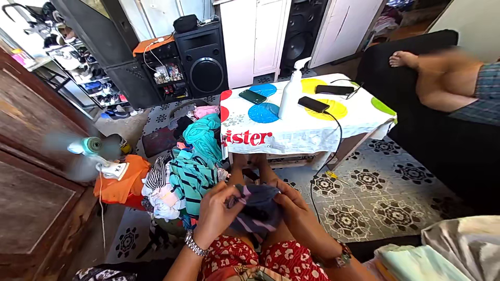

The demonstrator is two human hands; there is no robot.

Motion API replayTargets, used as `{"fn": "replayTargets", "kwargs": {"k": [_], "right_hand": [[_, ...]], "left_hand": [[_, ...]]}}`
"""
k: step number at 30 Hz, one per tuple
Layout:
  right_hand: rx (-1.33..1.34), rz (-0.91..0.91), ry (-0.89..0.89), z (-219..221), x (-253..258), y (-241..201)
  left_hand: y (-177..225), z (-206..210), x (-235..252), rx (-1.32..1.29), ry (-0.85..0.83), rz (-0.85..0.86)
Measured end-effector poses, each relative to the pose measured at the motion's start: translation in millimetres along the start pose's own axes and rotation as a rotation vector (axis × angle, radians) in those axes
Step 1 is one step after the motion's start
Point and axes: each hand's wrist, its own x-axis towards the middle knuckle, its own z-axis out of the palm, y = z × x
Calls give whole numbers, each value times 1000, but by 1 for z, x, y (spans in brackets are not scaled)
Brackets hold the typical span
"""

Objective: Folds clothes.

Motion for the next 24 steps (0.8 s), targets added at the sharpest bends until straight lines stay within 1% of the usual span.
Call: {"fn": "replayTargets", "kwargs": {"k": [2,3,4,6,7,9,11,12,13,14,15,16,17,18,19,20,21,22,23,24], "right_hand": [[18,-1,-111,1,1,-13],[-28,-35,-157,2,2,-18],[-111,-77,-179,4,4,-22],[-303,-149,-164,5,6,-28],[-425,-186,-139,3,7,-29],[-758,-281,-46,-7,10,-30],[-1015,-354,33,-21,14,-30],[-1094,-344,43,-30,16,-28],[-1150,-291,30,-39,18,-26],[-1185,-197,-12,-49,21,-23],[-1186,-79,-73,-59,23,-21],[-1156,16,-139,-68,25,-20],[-1097,56,-201,-76,27,-21],[-1008,16,-256,-85,27,-25],[-883,-74,-301,-93,26,-30],[-692,-139,-358,-99,25,-38],[-483,-156,-419,-102,22,-50],[-344,-156,-459,-105,20,-63],[-309,-164,-466,-109,19,-75],[-380,-188,-439,-114,21,-83]], "left_hand": [[-2,9,-5,28,-167,-19],[-3,16,-8,-8,-209,-3],[-5,24,-12,-66,-213,33],[-9,31,-15,-207,-148,104],[-14,29,-13,-301,-100,107],[-19,9,-5,-539,49,35],[-15,-21,3,-783,247,-34],[-10,-35,5,-872,309,-7],[-5,-48,5,-928,333,56],[0,-60,3,-950,309,136],[3,-70,1,-928,245,220],[3,-80,0,-872,145,291],[2,-89,-1,-805,25,343],[-2,-95,-1,-746,-94,383],[-8,-100,0,-692,-194,408],[-15,-105,1,-632,-268,413],[-24,-110,1,-546,-318,395],[-34,-115,0,-419,-345,357],[-43,-119,-1,-230,-361,303],[-51,-122,-1,-12,-387,229]]}}
